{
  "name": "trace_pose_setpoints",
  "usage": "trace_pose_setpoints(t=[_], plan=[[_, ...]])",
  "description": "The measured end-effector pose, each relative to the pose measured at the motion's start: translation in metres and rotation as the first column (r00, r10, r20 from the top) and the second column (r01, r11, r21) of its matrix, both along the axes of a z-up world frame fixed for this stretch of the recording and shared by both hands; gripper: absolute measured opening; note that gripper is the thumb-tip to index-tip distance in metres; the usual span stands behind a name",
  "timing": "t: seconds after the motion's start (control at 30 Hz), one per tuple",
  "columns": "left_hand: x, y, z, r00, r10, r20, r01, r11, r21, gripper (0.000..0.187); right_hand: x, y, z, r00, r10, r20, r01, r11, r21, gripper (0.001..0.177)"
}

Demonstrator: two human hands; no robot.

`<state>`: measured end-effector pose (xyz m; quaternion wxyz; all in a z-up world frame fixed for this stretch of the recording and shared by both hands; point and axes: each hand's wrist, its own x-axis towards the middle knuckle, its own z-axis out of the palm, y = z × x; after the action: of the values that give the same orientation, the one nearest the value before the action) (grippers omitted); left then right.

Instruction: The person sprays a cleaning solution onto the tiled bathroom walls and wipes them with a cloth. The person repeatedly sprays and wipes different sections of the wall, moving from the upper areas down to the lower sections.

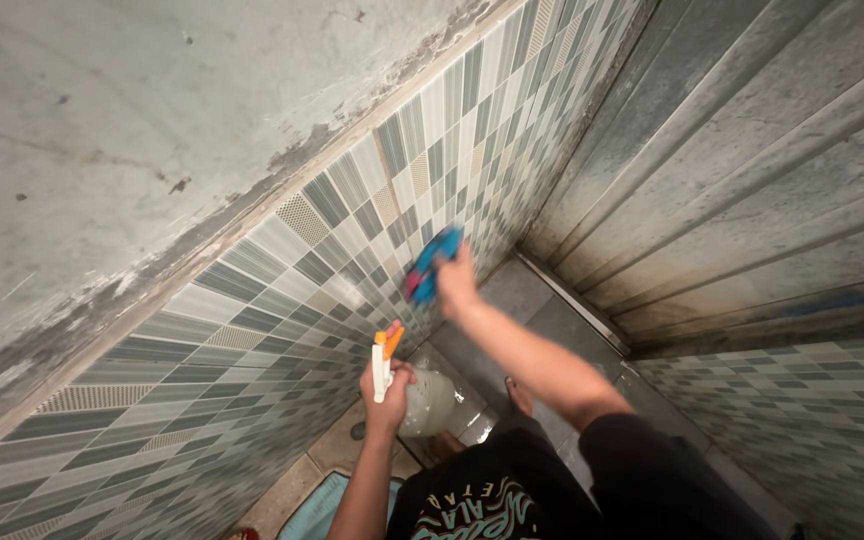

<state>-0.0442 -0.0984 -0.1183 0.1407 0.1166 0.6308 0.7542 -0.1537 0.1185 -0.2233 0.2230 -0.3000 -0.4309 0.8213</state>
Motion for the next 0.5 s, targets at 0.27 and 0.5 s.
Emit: trace_pose_setpoints(t=[0.27,0.5], plan=[[-0.001,0.019,-0.006,0.997,0.068,-0.019,-0.069,0.998,-0.011,0.069,-0.061,0.175,-0.007,0.893,-0.451,-0.016,0.438,0.858,0.270,0.064],[0.002,0.000,-0.005,0.989,0.143,-0.041,-0.145,0.988,-0.057,0.069,-0.019,-0.006,-0.021,0.989,-0.076,0.127,0.093,0.987,-0.129,0.053]])
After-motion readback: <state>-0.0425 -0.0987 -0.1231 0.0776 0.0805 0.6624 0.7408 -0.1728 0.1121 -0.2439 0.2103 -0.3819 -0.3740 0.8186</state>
